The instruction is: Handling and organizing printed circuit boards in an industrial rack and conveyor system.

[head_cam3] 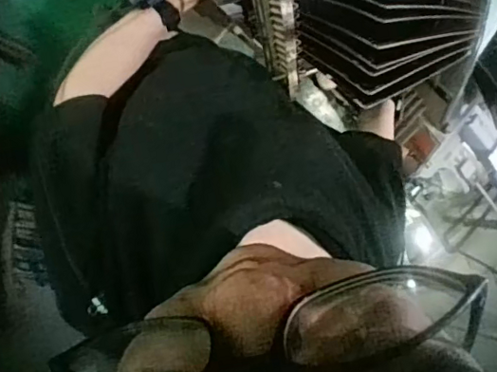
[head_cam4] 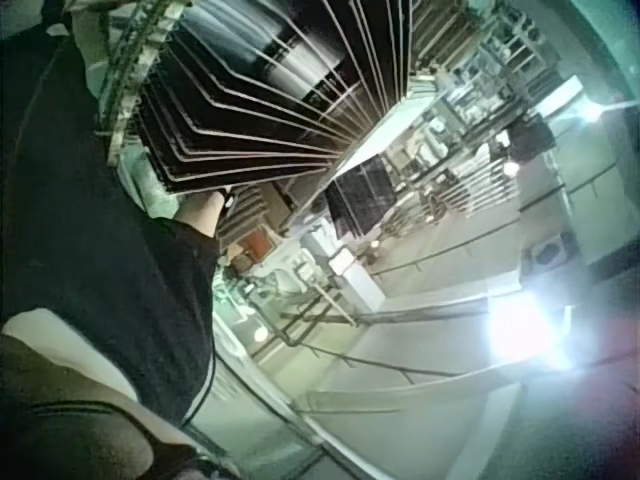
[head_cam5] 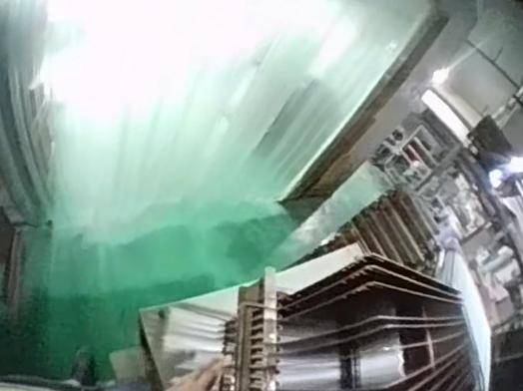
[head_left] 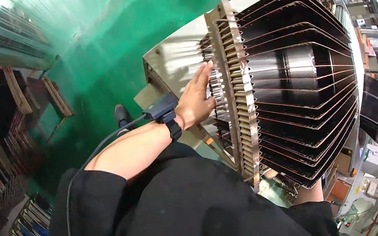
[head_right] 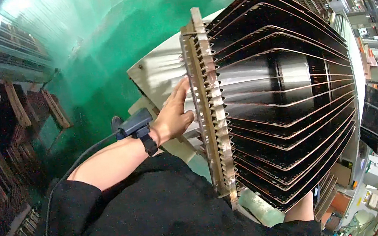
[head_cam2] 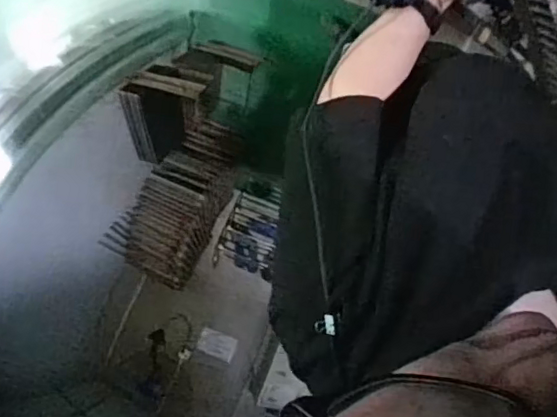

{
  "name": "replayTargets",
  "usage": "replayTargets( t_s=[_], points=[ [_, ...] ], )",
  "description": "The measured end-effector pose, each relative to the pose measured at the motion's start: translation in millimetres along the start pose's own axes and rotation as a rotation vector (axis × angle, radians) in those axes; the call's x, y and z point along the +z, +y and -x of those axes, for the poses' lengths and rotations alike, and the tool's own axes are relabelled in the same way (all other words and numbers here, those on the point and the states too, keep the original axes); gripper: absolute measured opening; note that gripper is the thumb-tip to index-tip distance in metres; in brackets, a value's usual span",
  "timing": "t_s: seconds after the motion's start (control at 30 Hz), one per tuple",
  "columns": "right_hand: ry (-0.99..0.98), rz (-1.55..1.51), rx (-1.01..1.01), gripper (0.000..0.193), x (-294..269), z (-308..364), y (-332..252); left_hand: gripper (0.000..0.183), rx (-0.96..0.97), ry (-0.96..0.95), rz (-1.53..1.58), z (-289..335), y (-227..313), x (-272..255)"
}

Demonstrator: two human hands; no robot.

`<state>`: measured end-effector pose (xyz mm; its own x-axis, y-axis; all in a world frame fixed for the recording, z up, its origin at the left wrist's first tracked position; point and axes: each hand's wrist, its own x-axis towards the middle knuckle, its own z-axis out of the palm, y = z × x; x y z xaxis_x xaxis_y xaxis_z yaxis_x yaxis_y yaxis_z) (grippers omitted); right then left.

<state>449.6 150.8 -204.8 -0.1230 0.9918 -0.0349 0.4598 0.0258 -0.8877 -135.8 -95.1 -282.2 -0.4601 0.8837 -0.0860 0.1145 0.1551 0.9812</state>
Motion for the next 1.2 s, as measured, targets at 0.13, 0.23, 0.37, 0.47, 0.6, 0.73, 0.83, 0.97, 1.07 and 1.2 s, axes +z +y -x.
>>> replayTargets(
  t_s=[0.13, 0.23, 0.37, 0.47, 0.6, 0.73, 0.83, 0.97, 1.07, 1.2],
  points=[
    [-0.017, 0.028, 0.006, 0.040, -3.4, 1.6, -10.6, 0.087, -0.022, -0.040, -0.025, -3.0, -6.8, -8.2],
    [-0.028, 0.045, 0.003, 0.039, -2.3, -1.1, -14.8, 0.074, -0.103, 0.044, 0.103, 10.2, -14.6, -19.3],
    [-0.037, 0.051, -0.007, 0.039, 0.4, -4.7, -19.5, 0.051, -0.237, -0.032, 0.395, 41.7, -10.9, -30.5],
    [-0.037, 0.045, -0.015, 0.039, 3.3, -4.9, -22.0, 0.031, -0.293, -0.178, 0.503, 59.5, 30.4, -41.9],
    [-0.042, 0.030, -0.022, 0.039, 8.1, -8.1, -16.3, 0.028, -0.118, -0.234, 0.701, 59.7, 69.8, -45.4],
    [-0.055, 0.028, -0.022, 0.038, 18.1, -14.0, -20.2, 0.027, -0.080, -0.037, 0.802, 50.0, 55.9, -58.5],
    [-0.057, 0.025, -0.029, 0.038, 18.6, -14.9, -21.1, 0.024, -0.281, 0.089, 0.805, 55.3, 38.2, -74.8],
    [-0.062, 0.021, -0.018, 0.038, 23.2, -16.5, -18.3, 0.024, -0.286, 0.014, 0.782, 67.9, 29.9, -62.4],
    [-0.062, 0.011, -0.011, 0.038, 28.2, -14.2, -18.2, 0.028, -0.254, -0.244, 0.874, 74.6, 60.8, -41.8],
    [-0.068, 0.003, -0.016, 0.037, 39.2, -15.6, -24.1, 0.033, -0.259, -0.386, 1.006, 67.7, 110.8, -26.3]
  ],
)
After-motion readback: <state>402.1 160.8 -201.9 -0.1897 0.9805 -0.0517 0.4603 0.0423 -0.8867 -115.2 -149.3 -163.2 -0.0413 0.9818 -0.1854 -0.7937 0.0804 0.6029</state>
